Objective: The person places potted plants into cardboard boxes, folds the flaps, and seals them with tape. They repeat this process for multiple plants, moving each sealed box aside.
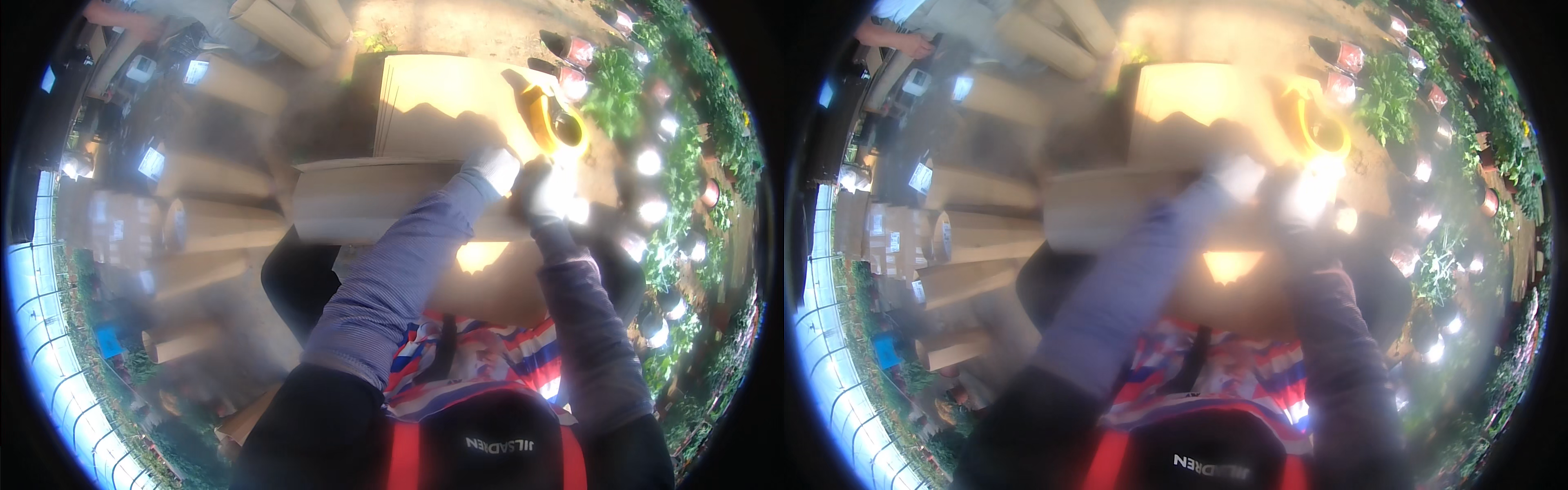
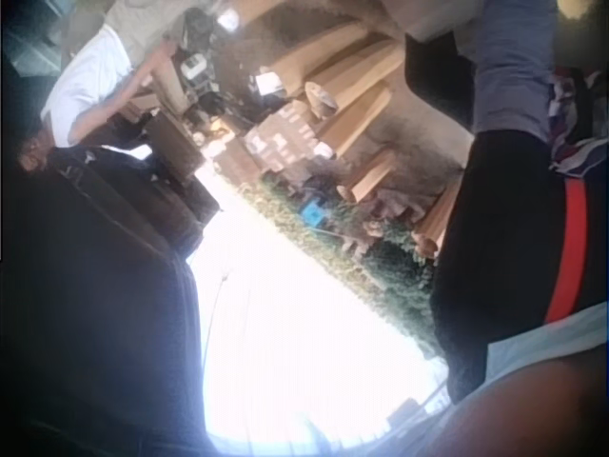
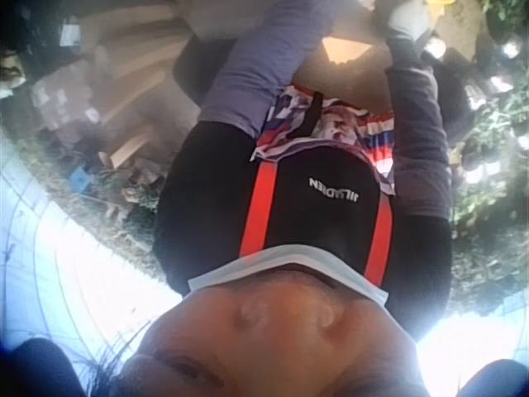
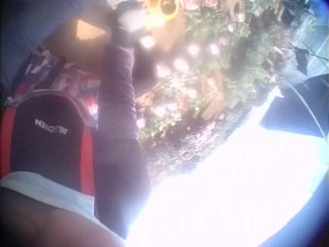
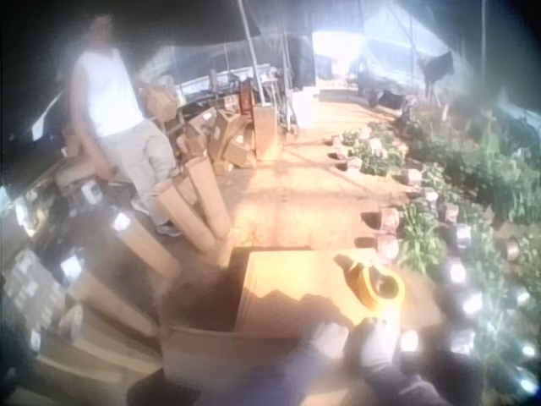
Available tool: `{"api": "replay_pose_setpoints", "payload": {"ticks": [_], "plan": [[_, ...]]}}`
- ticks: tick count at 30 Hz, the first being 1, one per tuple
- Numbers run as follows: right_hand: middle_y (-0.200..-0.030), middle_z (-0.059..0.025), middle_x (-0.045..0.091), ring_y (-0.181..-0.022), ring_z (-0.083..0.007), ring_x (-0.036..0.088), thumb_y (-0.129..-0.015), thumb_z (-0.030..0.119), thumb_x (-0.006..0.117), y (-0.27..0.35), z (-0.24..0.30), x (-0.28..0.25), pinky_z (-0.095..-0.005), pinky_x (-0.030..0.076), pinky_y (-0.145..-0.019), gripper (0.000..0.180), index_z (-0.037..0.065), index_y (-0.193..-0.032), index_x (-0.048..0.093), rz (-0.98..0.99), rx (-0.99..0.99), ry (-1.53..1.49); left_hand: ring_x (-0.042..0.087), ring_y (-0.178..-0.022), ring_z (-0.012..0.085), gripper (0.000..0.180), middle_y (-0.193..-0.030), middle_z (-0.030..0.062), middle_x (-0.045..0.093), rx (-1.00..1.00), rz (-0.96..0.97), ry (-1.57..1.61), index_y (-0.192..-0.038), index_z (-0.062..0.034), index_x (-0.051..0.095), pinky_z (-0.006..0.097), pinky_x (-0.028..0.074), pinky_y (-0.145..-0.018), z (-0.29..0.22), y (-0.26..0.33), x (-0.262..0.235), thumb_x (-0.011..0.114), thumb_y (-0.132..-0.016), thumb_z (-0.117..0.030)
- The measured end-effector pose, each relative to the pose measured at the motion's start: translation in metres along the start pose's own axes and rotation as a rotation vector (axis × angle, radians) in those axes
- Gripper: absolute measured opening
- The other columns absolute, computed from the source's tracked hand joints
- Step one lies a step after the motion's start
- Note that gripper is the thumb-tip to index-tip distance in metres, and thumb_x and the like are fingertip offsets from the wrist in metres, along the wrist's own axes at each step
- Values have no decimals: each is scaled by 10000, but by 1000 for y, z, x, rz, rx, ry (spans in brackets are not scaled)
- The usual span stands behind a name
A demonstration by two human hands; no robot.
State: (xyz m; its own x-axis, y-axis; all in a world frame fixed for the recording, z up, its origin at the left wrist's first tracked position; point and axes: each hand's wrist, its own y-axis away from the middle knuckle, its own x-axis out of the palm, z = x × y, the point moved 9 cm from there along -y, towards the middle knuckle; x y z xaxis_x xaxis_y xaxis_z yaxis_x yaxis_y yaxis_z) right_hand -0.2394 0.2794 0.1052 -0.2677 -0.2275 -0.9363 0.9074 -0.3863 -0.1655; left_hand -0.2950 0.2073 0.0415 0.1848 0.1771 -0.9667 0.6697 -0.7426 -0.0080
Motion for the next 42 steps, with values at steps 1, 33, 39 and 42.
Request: {"api": "replay_pose_setpoints", "payload": {"ticks": [1, 33, 39, 42], "plan": [[-901, -164, 703, -892, -343, 661, -830, 155, 615, -2, 2, 1, -443, 510, -795, 127, 72, -778, 695, -5, -2, 22, 720, -779, 287, 160, -807, 131, 736, -25, -24, -4, -835, -105, 770, 418, 567, -715, -4, 3, 1, 619, -851, -154], [-1079, -140, 705, -942, -294, 675, -904, 42, 579, 42, -58, -68, -395, 523, -851, 226, 62, -1105, 679, -218, -162, -339, 381, -1427, 315, 679, -1569, 151, 396, -194, -19, -302, -1535, -37, 351, 572, 250, -1152, -77, 115, -32, 524, -933, -301], [-1107, -79, 707, -1026, -291, 652, -797, 119, 656, 63, 22, -38, -415, 503, -907, 245, 89, -1032, 717, -10, -297, -115, 377, -1428, 321, 513, -1544, 146, 430, -153, 0, -364, -1457, -47, 476, 592, 257, -1141, -81, 124, -10, 457, -970, -203], [-1071, -71, 713, -1008, -280, 656, -792, 138, 656, 59, 22, -34, -407, 507, -903, 212, 99, -985, 735, -43, -269, -45, 383, -1426, 316, 491, -1538, 141, 438, -158, -110, -493, -1440, -53, 495, 586, 270, -1136, -78, 121, -6, 451, -972, -194]]}}
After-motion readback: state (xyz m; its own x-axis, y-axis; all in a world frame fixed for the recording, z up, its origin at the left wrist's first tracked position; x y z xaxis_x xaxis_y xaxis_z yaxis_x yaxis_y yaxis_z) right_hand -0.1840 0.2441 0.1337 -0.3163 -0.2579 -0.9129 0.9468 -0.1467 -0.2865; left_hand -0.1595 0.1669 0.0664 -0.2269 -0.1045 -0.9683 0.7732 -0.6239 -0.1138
